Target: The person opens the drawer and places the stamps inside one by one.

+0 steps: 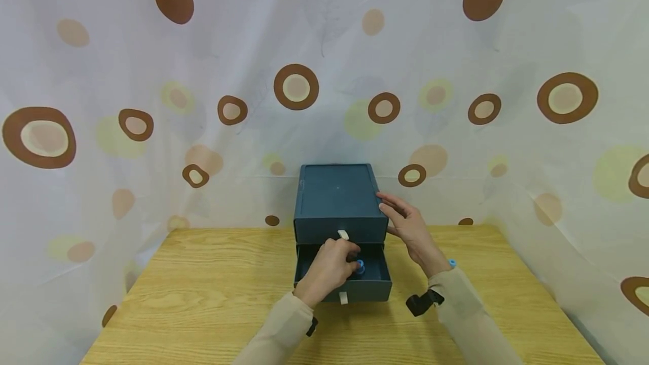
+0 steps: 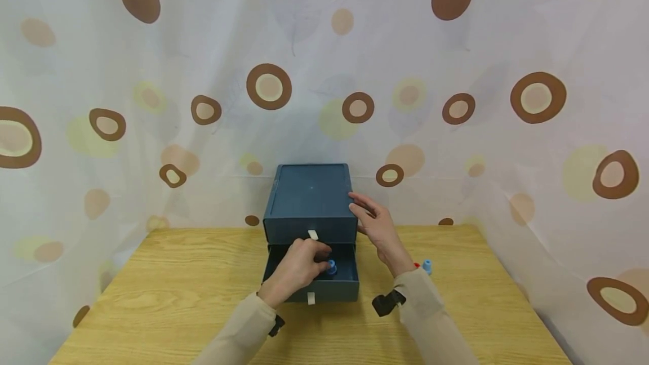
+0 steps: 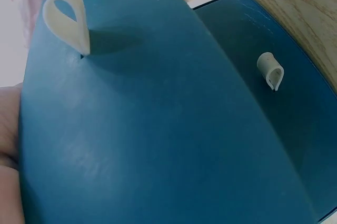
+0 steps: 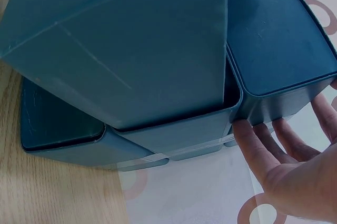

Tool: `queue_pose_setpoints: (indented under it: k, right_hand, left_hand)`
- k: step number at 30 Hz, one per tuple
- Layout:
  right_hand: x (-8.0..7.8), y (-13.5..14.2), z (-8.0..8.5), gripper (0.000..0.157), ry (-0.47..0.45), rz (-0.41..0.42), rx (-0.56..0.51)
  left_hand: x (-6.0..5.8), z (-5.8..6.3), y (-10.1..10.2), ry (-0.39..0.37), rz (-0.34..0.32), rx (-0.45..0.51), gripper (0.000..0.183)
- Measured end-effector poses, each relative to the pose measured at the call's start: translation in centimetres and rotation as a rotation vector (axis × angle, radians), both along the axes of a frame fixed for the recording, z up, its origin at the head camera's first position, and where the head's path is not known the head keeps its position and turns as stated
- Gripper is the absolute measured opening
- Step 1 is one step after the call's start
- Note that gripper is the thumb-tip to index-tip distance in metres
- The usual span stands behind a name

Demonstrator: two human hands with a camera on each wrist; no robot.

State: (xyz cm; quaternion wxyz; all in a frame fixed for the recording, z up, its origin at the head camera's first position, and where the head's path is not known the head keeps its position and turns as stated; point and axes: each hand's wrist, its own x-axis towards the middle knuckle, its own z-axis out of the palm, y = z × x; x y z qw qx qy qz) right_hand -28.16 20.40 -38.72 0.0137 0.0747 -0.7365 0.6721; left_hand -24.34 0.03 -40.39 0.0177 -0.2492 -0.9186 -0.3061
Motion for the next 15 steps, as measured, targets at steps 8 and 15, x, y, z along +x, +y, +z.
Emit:
queue_pose_setpoints:
  k: [8, 15]
  right_hand:
    - [0.0, -0.1, 0.0, 0.053, -0.008, -0.009, -0.002]
    - [-0.4, 0.1, -0.4, 0.054, 0.001, -0.010, 0.002]
  left_hand:
    - [0.3, 0.0, -1.2, 0.024, 0.006, 0.073, 0.022]
    - [0.6, -0.1, -2.3, 0.085, 0.025, 0.207, 0.013]
